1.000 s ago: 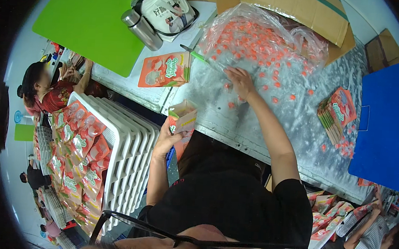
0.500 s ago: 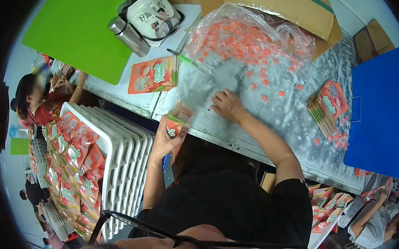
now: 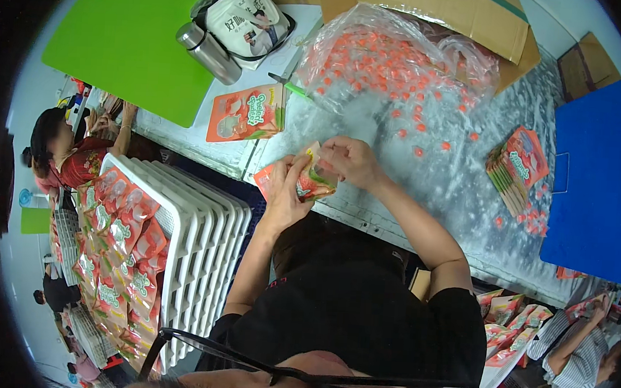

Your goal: Packing small red candies into individual plastic pouches and placing them on a stacking tray.

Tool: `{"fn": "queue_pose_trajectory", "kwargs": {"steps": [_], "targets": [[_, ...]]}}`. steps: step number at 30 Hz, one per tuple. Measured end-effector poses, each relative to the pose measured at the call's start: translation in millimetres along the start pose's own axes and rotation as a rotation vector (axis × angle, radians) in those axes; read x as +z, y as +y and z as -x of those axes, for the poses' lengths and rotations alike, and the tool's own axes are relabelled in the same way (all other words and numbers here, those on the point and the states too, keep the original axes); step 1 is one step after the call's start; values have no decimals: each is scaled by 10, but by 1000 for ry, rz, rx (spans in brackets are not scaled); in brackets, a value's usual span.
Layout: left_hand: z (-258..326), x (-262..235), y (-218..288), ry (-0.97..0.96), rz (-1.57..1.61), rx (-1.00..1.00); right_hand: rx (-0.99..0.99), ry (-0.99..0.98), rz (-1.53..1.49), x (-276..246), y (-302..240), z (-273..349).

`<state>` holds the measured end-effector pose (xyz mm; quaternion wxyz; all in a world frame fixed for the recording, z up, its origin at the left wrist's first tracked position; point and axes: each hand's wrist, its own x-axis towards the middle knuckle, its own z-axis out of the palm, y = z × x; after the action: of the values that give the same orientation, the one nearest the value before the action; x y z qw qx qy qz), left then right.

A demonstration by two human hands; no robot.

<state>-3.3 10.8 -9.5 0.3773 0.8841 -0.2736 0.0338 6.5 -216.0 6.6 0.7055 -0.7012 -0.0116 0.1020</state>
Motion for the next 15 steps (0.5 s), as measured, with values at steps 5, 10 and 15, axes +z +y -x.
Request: {"fn": "queue_pose_trajectory", "kwargs": {"steps": [5,10,15], "targets": [[-15,90,84,85,36,17,-453,314,488,190,-90,47],[-3,191,94,65,-97,30,-565,322,741,239,-250,129],[-40,277,172,59,-64,3,-563,320,554,277,-93,45]]}}
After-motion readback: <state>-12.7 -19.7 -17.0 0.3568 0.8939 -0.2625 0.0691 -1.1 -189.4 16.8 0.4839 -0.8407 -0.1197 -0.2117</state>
